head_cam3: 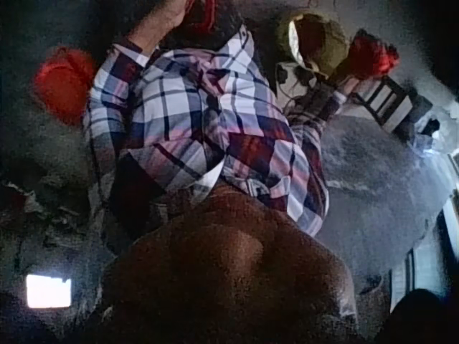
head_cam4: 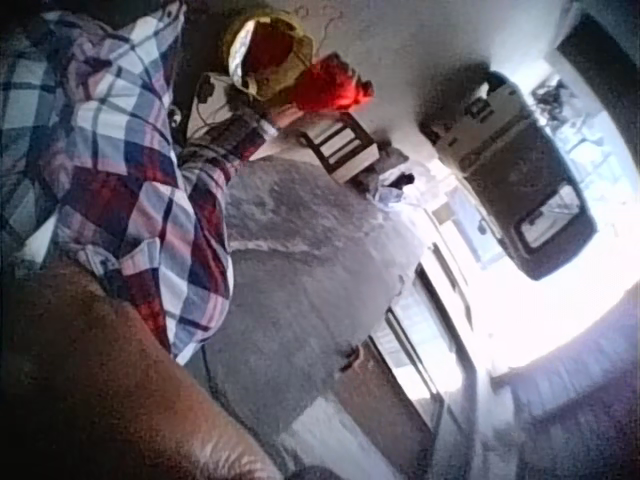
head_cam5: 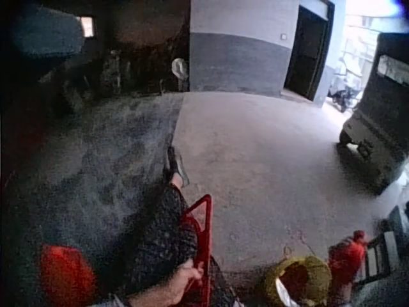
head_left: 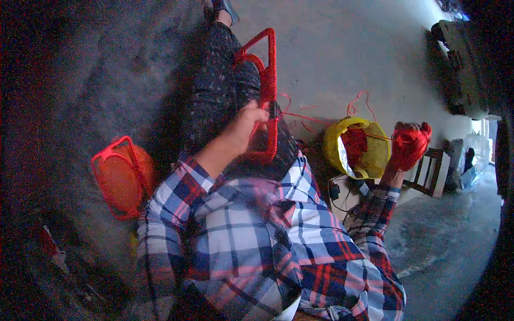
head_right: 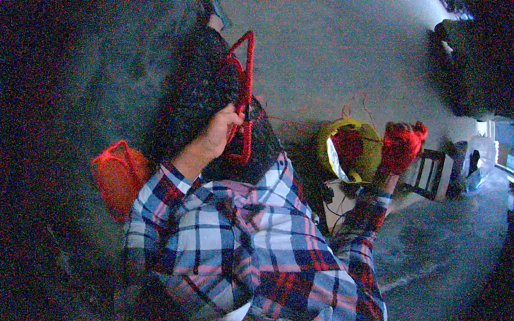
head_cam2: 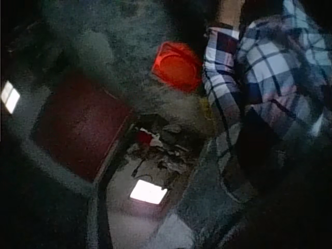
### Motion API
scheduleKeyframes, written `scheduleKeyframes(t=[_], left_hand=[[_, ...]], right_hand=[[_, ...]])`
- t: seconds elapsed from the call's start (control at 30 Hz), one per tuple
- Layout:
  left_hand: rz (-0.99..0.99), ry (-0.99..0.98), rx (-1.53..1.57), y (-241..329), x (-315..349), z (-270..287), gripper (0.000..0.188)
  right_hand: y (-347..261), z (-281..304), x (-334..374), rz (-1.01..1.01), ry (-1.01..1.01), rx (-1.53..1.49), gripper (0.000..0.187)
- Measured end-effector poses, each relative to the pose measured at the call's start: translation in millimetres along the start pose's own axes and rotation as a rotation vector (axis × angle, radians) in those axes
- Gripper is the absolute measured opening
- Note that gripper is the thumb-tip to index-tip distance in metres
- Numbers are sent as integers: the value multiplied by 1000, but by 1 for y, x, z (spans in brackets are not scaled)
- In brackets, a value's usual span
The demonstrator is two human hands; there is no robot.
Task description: Wrapping a square red plastic frame with red twine.
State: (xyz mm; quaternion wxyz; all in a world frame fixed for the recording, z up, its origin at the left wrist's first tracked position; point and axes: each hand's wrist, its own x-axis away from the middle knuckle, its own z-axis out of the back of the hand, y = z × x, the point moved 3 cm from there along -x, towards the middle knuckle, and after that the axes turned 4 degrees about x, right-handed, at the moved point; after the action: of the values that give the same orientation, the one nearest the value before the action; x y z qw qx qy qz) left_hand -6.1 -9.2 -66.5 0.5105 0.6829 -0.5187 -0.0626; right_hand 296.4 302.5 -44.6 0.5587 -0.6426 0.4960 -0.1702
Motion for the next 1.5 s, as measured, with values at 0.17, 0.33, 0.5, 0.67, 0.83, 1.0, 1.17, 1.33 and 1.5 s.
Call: scheduleKeyframes(t=[0.17, 0.33, 0.5, 0.67, 0.83, 1.0, 1.17, 1.33, 1.5], left_hand=[[36, 31, -59, -3, 1, 6, 27], [44, 1, -94, 3, -5, -2, 28], [24, 54, -14, -4, 2, 6, 34], [27, 28, -54, -3, 1, 9, 38], [55, -2, -3, -6, 0, 4, 39], [38, -12, -152, 4, 4, 2, 35], [95, 103, -19, 0, -4, 0, 26], [182, -1, 29, -18, -20, 13, 24], [136, -22, -1, -20, -21, 17, 29]], right_hand=[[-15, -94, 27, -376, 140, -364, 27], [31, -221, 56, -794, -67, -123, 40], [82, -266, 64, -920, -403, -36, 32], [61, -257, 55, -923, -399, -58, 19], [38, -260, 60, -986, -354, -107, 19], [27, -228, 38, -989, -261, 125, 14], [-19, -246, 43, -850, -318, -109, 36], [-39, -265, 68, -757, -569, 48, 47], [-31, -231, 73, -773, -484, -171, 39]])
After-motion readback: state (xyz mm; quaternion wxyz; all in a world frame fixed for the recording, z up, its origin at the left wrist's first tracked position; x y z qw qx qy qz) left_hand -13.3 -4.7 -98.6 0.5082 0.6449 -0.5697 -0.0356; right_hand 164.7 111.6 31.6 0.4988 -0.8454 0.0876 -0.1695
